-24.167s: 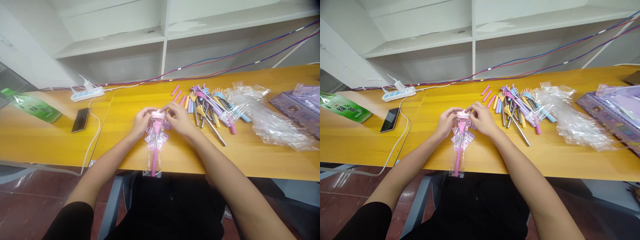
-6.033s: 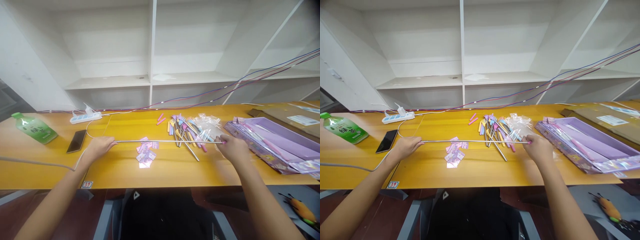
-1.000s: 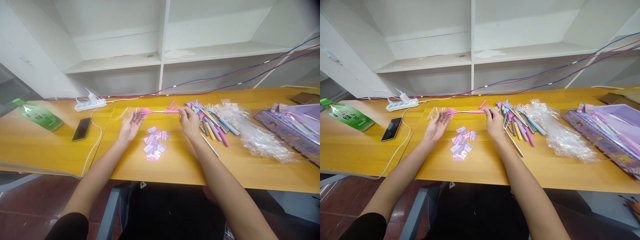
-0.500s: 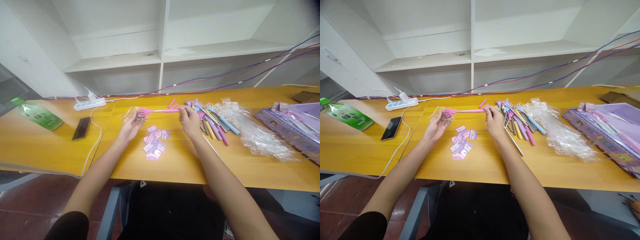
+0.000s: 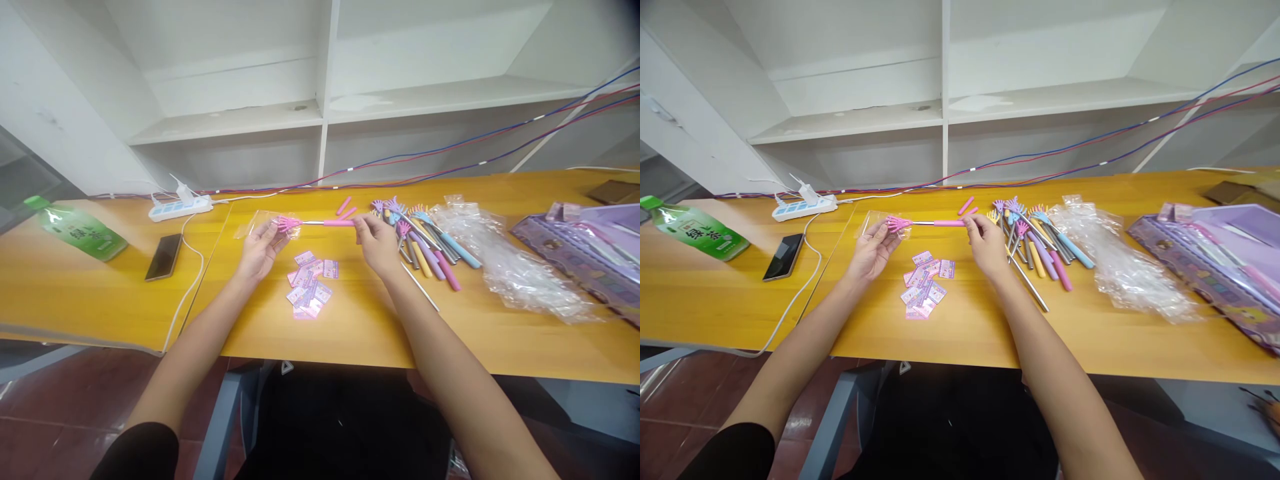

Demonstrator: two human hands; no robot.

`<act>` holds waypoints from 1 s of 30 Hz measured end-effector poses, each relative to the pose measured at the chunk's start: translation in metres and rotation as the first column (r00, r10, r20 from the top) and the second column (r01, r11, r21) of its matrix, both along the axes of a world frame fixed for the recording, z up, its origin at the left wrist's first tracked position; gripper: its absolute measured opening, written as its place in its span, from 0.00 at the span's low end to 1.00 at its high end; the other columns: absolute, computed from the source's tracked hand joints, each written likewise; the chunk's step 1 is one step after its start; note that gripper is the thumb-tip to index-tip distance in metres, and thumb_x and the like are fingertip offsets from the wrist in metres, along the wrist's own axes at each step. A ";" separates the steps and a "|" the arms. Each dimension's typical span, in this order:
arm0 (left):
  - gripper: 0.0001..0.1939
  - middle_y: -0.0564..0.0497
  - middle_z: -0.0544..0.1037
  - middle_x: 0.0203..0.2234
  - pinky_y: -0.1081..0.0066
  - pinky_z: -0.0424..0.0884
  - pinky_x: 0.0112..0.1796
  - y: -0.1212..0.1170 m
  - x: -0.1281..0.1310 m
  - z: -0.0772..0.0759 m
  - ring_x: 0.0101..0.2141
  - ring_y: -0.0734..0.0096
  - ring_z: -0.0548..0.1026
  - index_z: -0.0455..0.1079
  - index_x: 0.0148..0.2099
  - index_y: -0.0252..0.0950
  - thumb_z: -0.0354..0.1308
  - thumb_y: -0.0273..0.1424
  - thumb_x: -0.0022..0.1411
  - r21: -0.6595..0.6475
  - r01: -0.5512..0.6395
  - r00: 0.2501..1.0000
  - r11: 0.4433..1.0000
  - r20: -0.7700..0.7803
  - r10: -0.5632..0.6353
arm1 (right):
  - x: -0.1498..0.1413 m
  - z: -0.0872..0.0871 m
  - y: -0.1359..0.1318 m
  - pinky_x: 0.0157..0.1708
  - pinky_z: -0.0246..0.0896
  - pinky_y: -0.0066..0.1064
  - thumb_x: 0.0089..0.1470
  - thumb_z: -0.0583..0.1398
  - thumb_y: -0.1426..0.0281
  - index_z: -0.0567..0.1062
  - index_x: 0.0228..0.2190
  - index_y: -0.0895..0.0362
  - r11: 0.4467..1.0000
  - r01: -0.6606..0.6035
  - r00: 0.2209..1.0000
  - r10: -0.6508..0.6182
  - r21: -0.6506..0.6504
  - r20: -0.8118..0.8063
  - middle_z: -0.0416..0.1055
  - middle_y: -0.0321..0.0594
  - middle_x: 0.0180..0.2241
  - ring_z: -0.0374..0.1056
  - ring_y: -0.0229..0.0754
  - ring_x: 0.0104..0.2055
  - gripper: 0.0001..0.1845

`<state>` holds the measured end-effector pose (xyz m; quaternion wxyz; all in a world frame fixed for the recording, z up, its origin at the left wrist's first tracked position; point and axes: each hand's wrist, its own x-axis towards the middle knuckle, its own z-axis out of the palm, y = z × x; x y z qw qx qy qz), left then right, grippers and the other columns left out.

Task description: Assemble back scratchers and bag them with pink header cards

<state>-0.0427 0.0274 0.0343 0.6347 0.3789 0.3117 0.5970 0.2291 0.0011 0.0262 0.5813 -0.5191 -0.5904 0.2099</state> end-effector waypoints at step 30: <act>0.25 0.48 0.85 0.34 0.64 0.79 0.45 -0.023 0.030 -0.030 0.36 0.66 0.83 0.78 0.42 0.33 0.81 0.37 0.44 -0.042 0.084 0.984 0.996 -0.156 -0.089 | -0.048 -0.022 -0.019 0.28 0.56 0.30 0.63 0.64 0.52 0.67 0.38 0.51 0.949 -0.292 0.947 0.304 -0.116 0.103 0.69 0.30 0.26 0.63 0.38 0.26 0.18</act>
